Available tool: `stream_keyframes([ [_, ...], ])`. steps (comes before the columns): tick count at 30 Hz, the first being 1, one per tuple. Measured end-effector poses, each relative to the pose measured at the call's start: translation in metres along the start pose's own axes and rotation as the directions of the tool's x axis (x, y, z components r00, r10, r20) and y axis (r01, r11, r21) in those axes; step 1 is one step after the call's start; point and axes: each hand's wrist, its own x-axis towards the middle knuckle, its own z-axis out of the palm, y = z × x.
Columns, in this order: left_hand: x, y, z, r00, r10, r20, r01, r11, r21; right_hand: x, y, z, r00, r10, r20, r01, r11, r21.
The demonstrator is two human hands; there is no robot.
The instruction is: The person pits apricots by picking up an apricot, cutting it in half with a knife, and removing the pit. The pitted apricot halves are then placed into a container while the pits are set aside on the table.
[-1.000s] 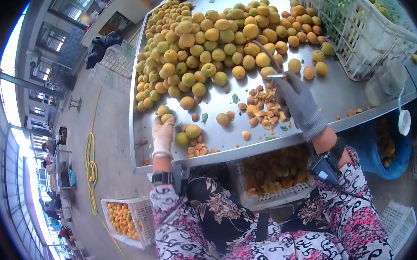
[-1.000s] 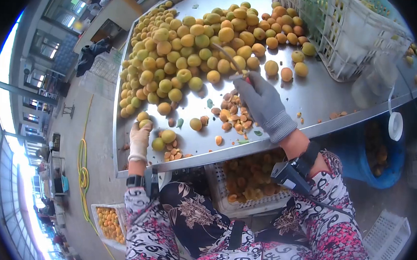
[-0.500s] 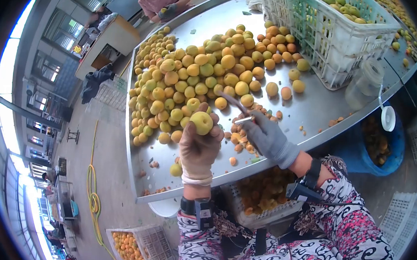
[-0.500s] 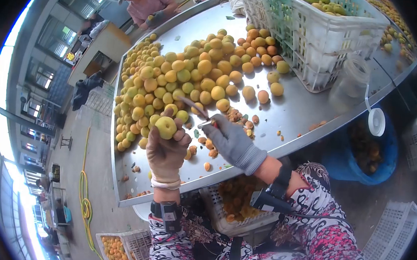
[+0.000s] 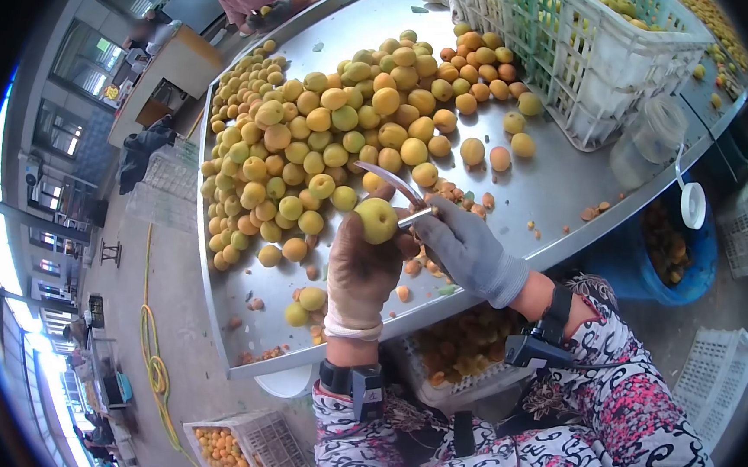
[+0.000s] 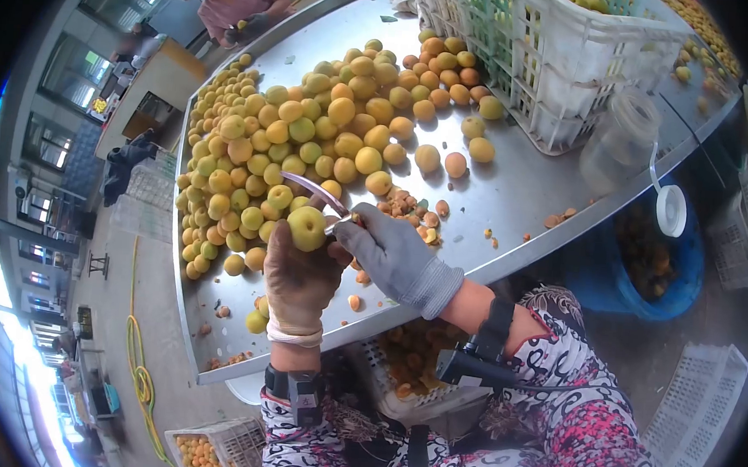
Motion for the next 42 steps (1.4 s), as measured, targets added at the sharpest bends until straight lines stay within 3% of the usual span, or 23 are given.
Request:
stream_keyframes([
  [1, -0.001, -0.004, 0.003, 1.0, 0.007, 0.005, -0.007, 0.998, 0.065, -0.002, -0.004, 0.002, 1.0, 0.0, -0.015, 0.002, 0.992, 0.128],
  [3, -0.003, -0.009, 0.006, 0.998, 0.054, -0.033, -0.046, 0.98, 0.192, -0.002, -0.004, 0.001, 1.0, 0.016, -0.013, -0.014, 0.994, 0.111],
  [7, -0.004, -0.01, 0.004, 0.997, 0.021, -0.069, -0.007, 0.982, 0.19, -0.002, -0.001, 0.0, 1.0, 0.008, -0.013, -0.007, 0.998, 0.069],
  [8, -0.005, -0.011, 0.008, 0.993, 0.048, -0.105, -0.02, 0.966, 0.259, -0.002, 0.0, 0.0, 1.0, 0.01, -0.013, -0.009, 0.997, 0.07],
  [13, -0.006, -0.01, 0.004, 0.98, 0.067, -0.185, 0.007, 0.929, 0.371, 0.0, 0.011, -0.001, 0.994, -0.106, -0.035, 0.1, 0.986, -0.136],
  [18, -0.008, -0.009, 0.007, 0.967, 0.099, -0.235, 0.047, 0.836, 0.547, 0.001, 0.01, -0.003, 0.999, -0.052, 0.011, 0.053, 0.969, -0.243],
  [25, -0.012, -0.009, 0.002, 0.953, 0.051, -0.3, 0.106, 0.869, 0.483, -0.003, 0.006, -0.001, 0.998, -0.008, 0.059, 0.028, 0.933, -0.358],
  [30, -0.014, -0.013, 0.003, 0.93, -0.046, -0.365, 0.153, 0.95, 0.271, -0.007, 0.01, 0.013, 1.0, 0.025, 0.015, -0.017, 0.928, -0.373],
  [32, -0.014, -0.011, 0.004, 0.922, -0.034, -0.386, 0.154, 0.946, 0.284, -0.008, 0.013, 0.018, 1.0, 0.002, -0.014, -0.007, 0.935, -0.356],
  [34, -0.012, -0.012, 0.004, 0.918, -0.018, -0.396, 0.15, 0.941, 0.304, -0.003, 0.01, 0.019, 0.997, 0.079, 0.003, -0.073, 0.936, -0.345],
  [36, -0.014, -0.016, 0.002, 0.907, 0.192, -0.375, 0.064, 0.817, 0.573, 0.0, 0.017, 0.021, 0.998, 0.065, -0.011, -0.064, 0.914, -0.401],
  [38, -0.016, -0.019, 0.007, 0.923, 0.229, -0.31, 0.021, 0.772, 0.635, 0.003, 0.021, 0.02, 0.998, 0.052, -0.031, -0.06, 0.888, -0.455],
  [40, -0.012, -0.025, 0.012, 0.828, 0.46, -0.32, -0.09, 0.673, 0.734, 0.007, 0.021, 0.018, 0.998, -0.049, -0.042, 0.021, 0.859, -0.512],
  [42, -0.015, -0.027, 0.021, 0.824, 0.479, -0.302, -0.064, 0.609, 0.791, 0.017, 0.031, 0.005, 0.997, -0.01, -0.076, -0.038, 0.794, -0.606],
])
